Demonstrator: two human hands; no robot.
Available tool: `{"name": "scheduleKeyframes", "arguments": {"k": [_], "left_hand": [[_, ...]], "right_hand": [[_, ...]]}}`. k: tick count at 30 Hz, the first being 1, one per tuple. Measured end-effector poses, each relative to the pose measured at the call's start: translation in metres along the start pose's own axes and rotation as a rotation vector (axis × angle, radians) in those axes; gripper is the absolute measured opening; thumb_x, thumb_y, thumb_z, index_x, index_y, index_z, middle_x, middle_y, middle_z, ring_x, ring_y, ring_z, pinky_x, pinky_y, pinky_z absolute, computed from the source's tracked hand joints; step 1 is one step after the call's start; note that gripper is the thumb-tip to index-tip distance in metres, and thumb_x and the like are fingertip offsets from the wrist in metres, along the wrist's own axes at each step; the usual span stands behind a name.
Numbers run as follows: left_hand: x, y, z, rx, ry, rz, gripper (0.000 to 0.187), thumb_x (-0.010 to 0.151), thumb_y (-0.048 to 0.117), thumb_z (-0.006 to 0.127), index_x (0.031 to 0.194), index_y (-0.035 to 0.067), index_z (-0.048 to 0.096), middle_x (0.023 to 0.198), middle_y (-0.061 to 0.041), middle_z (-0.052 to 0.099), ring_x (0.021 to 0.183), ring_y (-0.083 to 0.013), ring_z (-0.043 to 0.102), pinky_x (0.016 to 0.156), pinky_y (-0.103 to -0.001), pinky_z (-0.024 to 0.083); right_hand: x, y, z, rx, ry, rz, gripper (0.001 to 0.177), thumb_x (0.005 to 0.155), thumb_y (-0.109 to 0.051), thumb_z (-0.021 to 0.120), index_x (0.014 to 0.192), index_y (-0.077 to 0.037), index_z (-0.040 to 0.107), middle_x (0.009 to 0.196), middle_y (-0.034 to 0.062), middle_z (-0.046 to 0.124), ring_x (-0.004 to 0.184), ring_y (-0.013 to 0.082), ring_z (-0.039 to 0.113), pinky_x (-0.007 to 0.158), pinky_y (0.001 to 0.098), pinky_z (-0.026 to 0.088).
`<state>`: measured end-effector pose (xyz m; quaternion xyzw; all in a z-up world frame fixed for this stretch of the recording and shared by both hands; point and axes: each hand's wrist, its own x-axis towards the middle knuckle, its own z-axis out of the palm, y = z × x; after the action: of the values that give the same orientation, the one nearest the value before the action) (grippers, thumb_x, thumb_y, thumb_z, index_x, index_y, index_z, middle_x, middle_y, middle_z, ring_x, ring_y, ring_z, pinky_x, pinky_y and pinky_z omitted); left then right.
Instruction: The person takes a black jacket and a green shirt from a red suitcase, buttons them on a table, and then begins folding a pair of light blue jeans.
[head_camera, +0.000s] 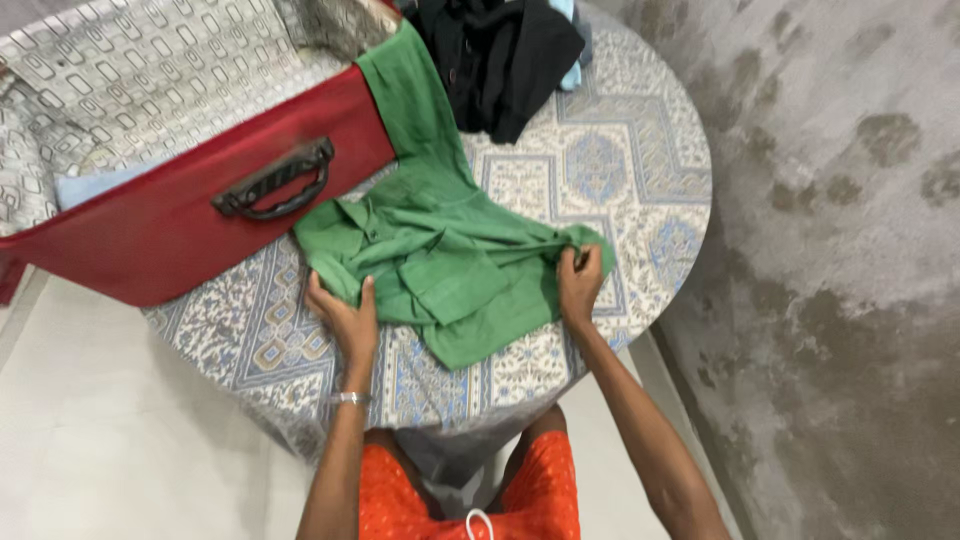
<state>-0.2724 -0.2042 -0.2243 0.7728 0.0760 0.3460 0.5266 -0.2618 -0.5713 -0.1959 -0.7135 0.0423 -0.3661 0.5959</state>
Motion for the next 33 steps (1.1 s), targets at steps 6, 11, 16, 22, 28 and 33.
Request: {"name": "scheduleKeyframes", "arguments": {"k": [6,11,16,22,28,33], "left_hand": [[-0.032,0.096,-0.003,0.377,-0.408,0.266,0.078,0.084,0.043,0.085,0.146,0.012,0.050,0.158,-0.023,0.037,0.152,-0.0410,0.021,0.117,-0.068,0.005],[-0.040,0.097,0.024,0.392,-0.774,0.287,0.057,0.076,0.033,0.085,0.128,0.018,0.068,0.138,-0.008,0.057,0.141,-0.0289,0.040,0.120,-0.061,0.013],[-0.024,0.055,0.009,-0.122,-0.573,0.287,0.024,0.083,0.010,0.077,0.107,0.012,0.074,0.111,-0.003,0.073,0.109,-0.0222,0.067,0.095,-0.035,0.050],[0.012,0.042,-0.094,0.067,0.002,0.276,0.019,0.097,0.016,0.080,0.111,0.006,0.071,0.105,-0.005,0.071,0.094,-0.0166,0.064,0.083,-0.036,0.052],[0.017,0.012,-0.169,-0.101,0.382,0.063,0.061,0.107,0.006,0.067,0.156,-0.003,0.031,0.151,-0.034,0.036,0.140,-0.0387,0.047,0.125,-0.050,0.042],[-0.001,0.016,-0.126,0.423,0.277,0.098,0.094,0.103,0.021,0.067,0.167,-0.006,0.005,0.173,-0.037,0.004,0.161,-0.0522,0.000,0.129,-0.064,0.002]], "right_hand": [[0.004,-0.010,0.008,-0.238,-0.013,-0.006,0.043,0.104,-0.026,0.065,0.073,-0.005,0.043,0.063,-0.0004,0.035,0.060,0.0075,0.033,0.052,0.0315,0.031],[0.003,-0.016,0.009,-0.232,-0.025,-0.005,0.044,0.103,-0.027,0.065,0.073,-0.004,0.044,0.063,0.0006,0.034,0.060,0.0077,0.033,0.052,0.0324,0.030],[0.002,-0.007,0.012,-0.242,-0.007,-0.054,0.043,0.102,-0.027,0.066,0.073,-0.003,0.044,0.064,0.0017,0.035,0.060,0.0081,0.034,0.052,0.0325,0.031],[0.007,0.001,0.007,-0.242,-0.008,-0.055,0.043,0.103,-0.027,0.065,0.075,-0.003,0.045,0.063,0.0022,0.036,0.061,0.0090,0.035,0.053,0.0325,0.033],[0.005,-0.016,0.009,-0.147,-0.055,-0.062,0.028,0.106,-0.025,0.060,0.090,-0.002,0.058,0.069,0.0014,0.048,0.064,0.0093,0.044,0.057,0.0314,0.038],[0.005,-0.007,0.007,-0.309,-0.058,-0.164,0.022,0.109,-0.018,0.058,0.110,0.003,0.064,0.094,0.0137,0.060,0.081,0.0192,0.056,0.073,0.0337,0.047]]}}
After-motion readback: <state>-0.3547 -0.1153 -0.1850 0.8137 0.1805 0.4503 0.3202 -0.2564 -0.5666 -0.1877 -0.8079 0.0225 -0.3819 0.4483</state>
